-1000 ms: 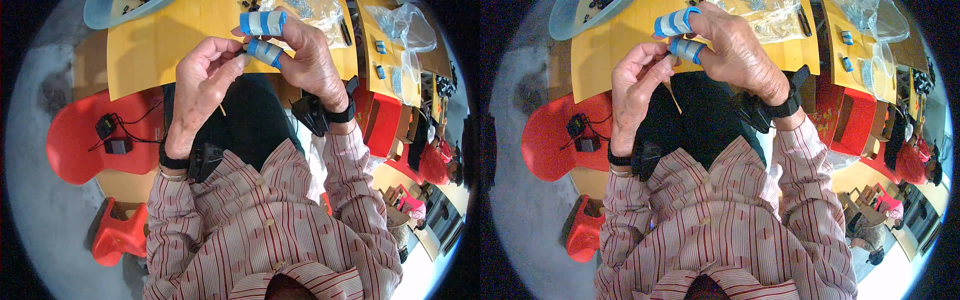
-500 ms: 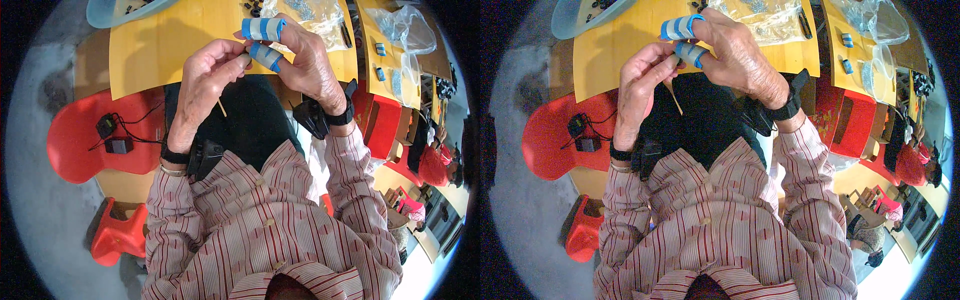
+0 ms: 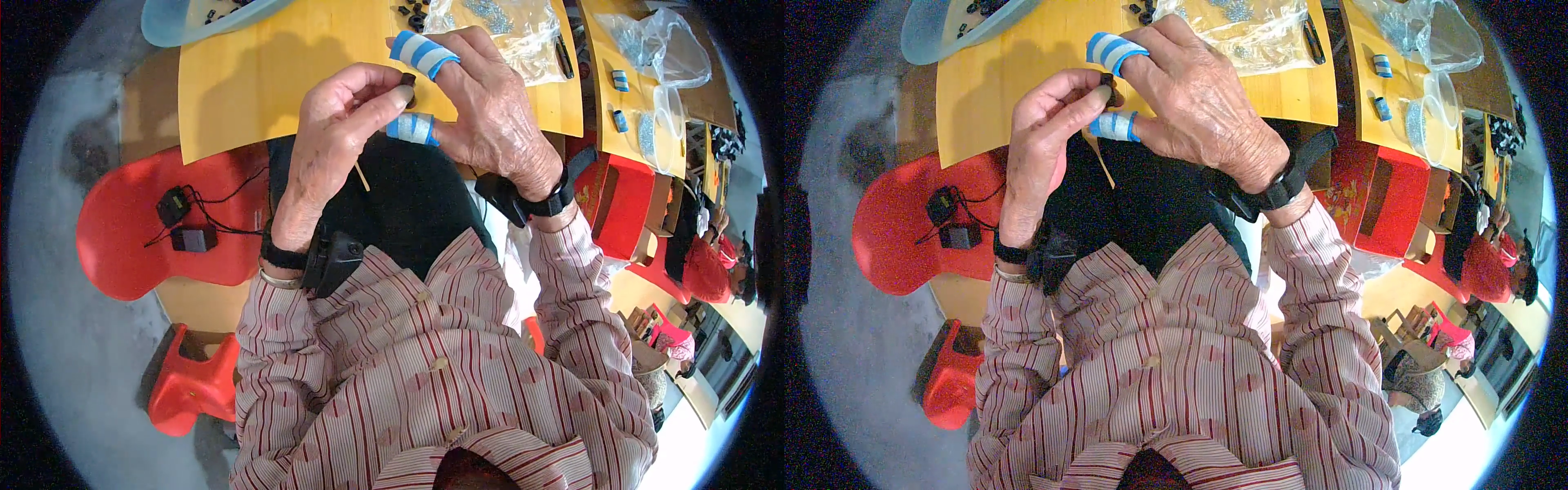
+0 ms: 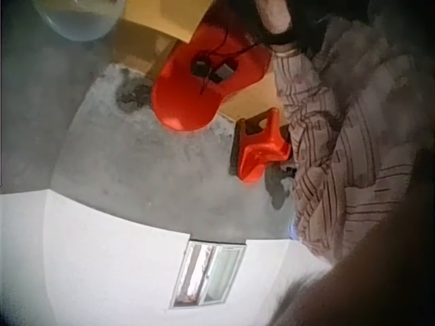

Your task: The person sorts black plastic components by hand on a work table, inspecting them one by one.

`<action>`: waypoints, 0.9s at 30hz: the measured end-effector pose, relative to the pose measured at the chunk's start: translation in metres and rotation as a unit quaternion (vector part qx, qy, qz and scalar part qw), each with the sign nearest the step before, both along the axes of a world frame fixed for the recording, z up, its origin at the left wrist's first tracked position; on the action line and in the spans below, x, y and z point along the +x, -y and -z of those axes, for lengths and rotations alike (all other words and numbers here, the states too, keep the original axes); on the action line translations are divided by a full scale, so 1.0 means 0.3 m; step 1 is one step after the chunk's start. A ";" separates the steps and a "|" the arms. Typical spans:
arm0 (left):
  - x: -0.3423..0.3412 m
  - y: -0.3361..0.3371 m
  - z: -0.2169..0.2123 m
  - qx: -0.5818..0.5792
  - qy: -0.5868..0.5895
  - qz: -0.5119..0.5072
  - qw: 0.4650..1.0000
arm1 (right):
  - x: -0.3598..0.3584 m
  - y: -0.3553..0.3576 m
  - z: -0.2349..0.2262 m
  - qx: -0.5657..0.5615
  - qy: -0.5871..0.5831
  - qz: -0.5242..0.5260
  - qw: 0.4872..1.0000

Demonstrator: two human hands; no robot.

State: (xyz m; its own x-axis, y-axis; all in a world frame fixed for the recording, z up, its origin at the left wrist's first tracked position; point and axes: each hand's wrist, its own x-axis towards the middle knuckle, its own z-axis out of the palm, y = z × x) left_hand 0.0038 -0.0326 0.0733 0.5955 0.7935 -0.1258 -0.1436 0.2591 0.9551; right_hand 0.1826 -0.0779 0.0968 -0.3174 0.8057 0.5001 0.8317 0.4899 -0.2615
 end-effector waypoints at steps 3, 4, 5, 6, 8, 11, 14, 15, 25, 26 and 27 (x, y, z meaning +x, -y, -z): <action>0.003 0.002 -0.015 0.005 -0.003 0.010 1.000 | 0.009 -0.003 0.003 -0.012 0.041 -0.008 0.999; 0.005 0.003 -0.018 0.000 0.001 0.008 1.000 | 0.011 -0.001 0.006 -0.013 0.041 -0.008 0.999; 0.006 0.002 -0.017 0.000 0.001 0.008 1.000 | 0.012 0.000 0.008 -0.011 0.056 -0.003 0.998; 0.006 0.000 -0.018 0.007 -0.002 0.010 1.000 | 0.011 0.003 0.007 -0.010 0.071 0.002 0.997; 0.006 -0.001 -0.024 0.013 -0.006 0.012 1.000 | 0.009 0.004 0.000 -0.010 0.081 0.003 0.997; 0.008 0.001 -0.027 0.021 -0.027 0.017 0.999 | 0.017 0.004 0.011 -0.004 0.089 0.004 0.996; 0.003 0.006 -0.022 0.021 -0.047 0.016 0.999 | 0.012 0.002 0.019 0.008 0.067 -0.002 0.998; 0.007 0.010 -0.020 0.028 -0.048 0.011 0.998 | 0.013 0.004 0.023 0.014 0.050 -0.003 0.999; -0.018 0.024 -0.058 -0.014 -0.064 0.024 0.998 | 0.029 0.006 0.050 0.015 -0.013 -0.009 1.000; -0.022 0.022 -0.051 -0.015 -0.064 0.028 0.997 | 0.029 0.005 0.048 0.015 -0.017 -0.013 1.000; -0.028 0.020 -0.046 -0.027 -0.070 0.022 0.997 | 0.027 0.001 0.045 0.016 -0.022 -0.020 0.999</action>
